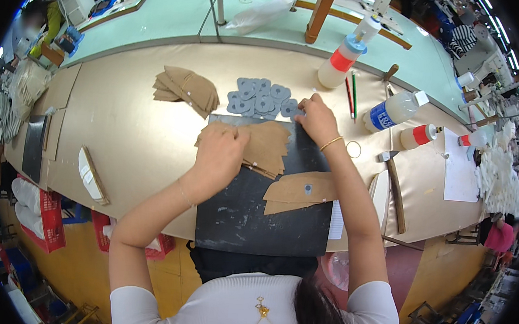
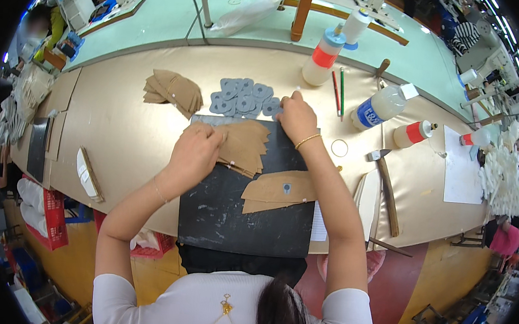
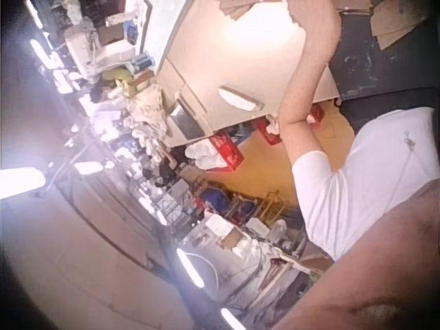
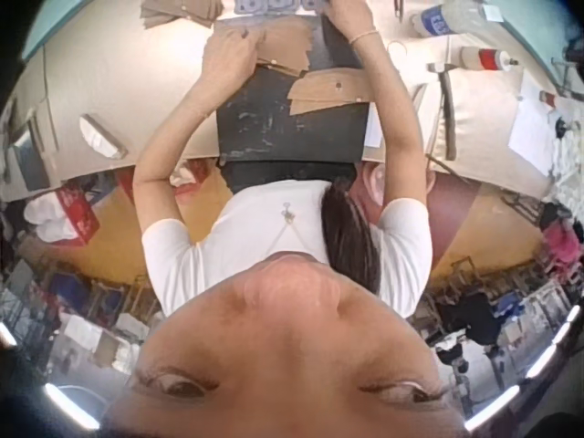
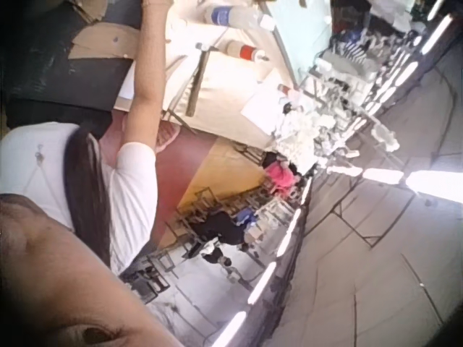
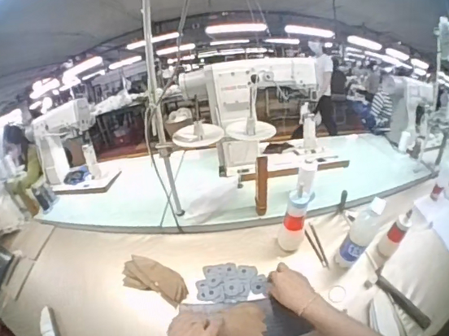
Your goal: The person writes on a small white tag, then repeatedly picks up brown fabric pieces and gray circular inserts, aligns them, and places them together on the table. The person handles the items one at a time and stacks the assembled units.
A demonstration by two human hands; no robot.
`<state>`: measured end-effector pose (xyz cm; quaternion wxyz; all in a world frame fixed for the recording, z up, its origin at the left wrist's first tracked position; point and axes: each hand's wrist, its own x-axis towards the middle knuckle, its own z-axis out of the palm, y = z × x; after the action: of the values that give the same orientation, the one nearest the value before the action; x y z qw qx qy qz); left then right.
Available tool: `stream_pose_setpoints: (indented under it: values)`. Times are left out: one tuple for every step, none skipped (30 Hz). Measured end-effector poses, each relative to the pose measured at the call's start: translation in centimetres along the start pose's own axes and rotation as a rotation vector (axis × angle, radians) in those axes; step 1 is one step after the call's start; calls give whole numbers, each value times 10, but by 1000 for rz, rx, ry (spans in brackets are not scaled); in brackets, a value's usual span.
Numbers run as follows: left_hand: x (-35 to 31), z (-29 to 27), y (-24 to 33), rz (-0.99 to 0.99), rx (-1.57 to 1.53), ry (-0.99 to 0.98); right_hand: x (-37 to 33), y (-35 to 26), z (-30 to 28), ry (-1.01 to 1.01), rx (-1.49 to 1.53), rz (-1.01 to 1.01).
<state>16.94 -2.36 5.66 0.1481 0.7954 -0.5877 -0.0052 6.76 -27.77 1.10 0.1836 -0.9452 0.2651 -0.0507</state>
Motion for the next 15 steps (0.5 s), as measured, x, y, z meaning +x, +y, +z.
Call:
stream_pose_setpoints:
  values:
    - [-4, -1, 6, -15, -45, -17, -1, -3, -2, -8, -20, 13]
    - [-5, -2, 11, -31, -90, -36, -1, -5, -4, -3, -18, 24]
    - [-4, -12, 20, -55, -161, -102, -3, -5, -5, -3, -16, 38]
    - [-2, -15, 24, -57, -234, -135, -4, -4, -6, -4, -15, 51]
    - [-1, -17, 27, -60, -307, -169, -5, -1, -7, 9, -19, 51]
    - [-1, -18, 28, -72, -376, -203, -5, -2, -9, 4, 4, 52]
    - [-1, -19, 27, -120, -534, -212, -6, -1, -11, -2, 27, 52]
    - [0, -19, 25, -168, -693, -218, -6, -1, -13, -8, 49, 51]
    - [3, -19, 24, -212, -855, -228, -6, 3, -14, -14, 61, 38]
    - [6, -22, 25, -249, -925, -290, -6, 7, -15, -21, 73, 23]
    - [11, -27, 28, -286, -995, -352, -5, 11, -17, -27, 84, 9]
    - [12, -31, 32, -328, -1061, -413, -5, 11, -18, -29, 100, -3]
    - [11, -29, 36, -280, -1184, -390, -5, 11, -19, -30, 115, -14]
    - [9, -24, 41, -229, -1307, -364, -5, 11, -21, -30, 130, -26]
    - [6, -24, 49, -180, -1434, -343, -8, 12, -21, -42, 169, -4]
